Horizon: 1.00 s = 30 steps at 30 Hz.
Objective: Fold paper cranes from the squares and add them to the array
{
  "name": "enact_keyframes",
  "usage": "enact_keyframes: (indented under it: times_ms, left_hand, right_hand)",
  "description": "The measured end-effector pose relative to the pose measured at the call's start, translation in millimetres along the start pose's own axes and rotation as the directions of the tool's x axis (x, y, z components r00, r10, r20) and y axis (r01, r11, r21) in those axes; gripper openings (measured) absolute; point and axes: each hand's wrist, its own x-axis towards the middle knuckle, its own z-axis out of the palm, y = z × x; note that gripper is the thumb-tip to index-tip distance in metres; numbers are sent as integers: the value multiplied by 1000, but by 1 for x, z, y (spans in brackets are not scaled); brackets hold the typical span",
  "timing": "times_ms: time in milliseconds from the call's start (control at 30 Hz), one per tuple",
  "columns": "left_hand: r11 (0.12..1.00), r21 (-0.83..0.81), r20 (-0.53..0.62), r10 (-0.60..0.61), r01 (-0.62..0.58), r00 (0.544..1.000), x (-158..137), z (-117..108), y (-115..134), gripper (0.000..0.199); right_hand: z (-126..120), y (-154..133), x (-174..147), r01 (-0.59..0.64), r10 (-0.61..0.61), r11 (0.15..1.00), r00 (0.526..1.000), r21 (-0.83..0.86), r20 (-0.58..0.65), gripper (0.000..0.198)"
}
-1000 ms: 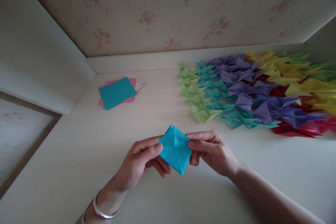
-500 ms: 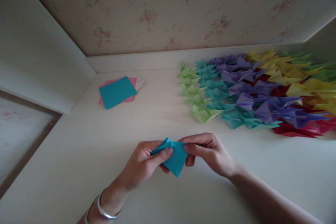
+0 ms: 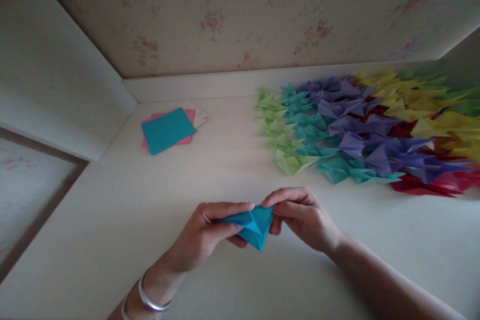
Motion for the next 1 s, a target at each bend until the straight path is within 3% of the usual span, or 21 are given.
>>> enact_keyframes:
  times_ms: [133, 400, 567, 800, 1000]
  left_hand:
    - [995, -92, -132, -48, 36, 990, 0, 2, 0, 35]
    - [996, -78, -148, -60, 49, 987, 3, 0, 0, 14]
    - [1000, 6, -79, 29, -28, 996, 0, -1, 1, 16]
    - [978, 108, 152, 160, -177, 975, -3, 0, 4, 30]
    - [963, 183, 167, 166, -196, 972, -1, -1, 3, 36]
  right_hand:
    - [1, -2, 1, -21, 23, 997, 1000, 75, -21, 12]
    - [-2, 0, 2, -25, 27, 997, 999, 67, -35, 16]
    - [0, 0, 2, -12, 15, 998, 998, 55, -54, 11]
    - [1, -2, 3, 16, -11, 997, 998, 77, -61, 9]
    - [0, 1, 2, 26, -25, 999, 999, 20, -37, 12]
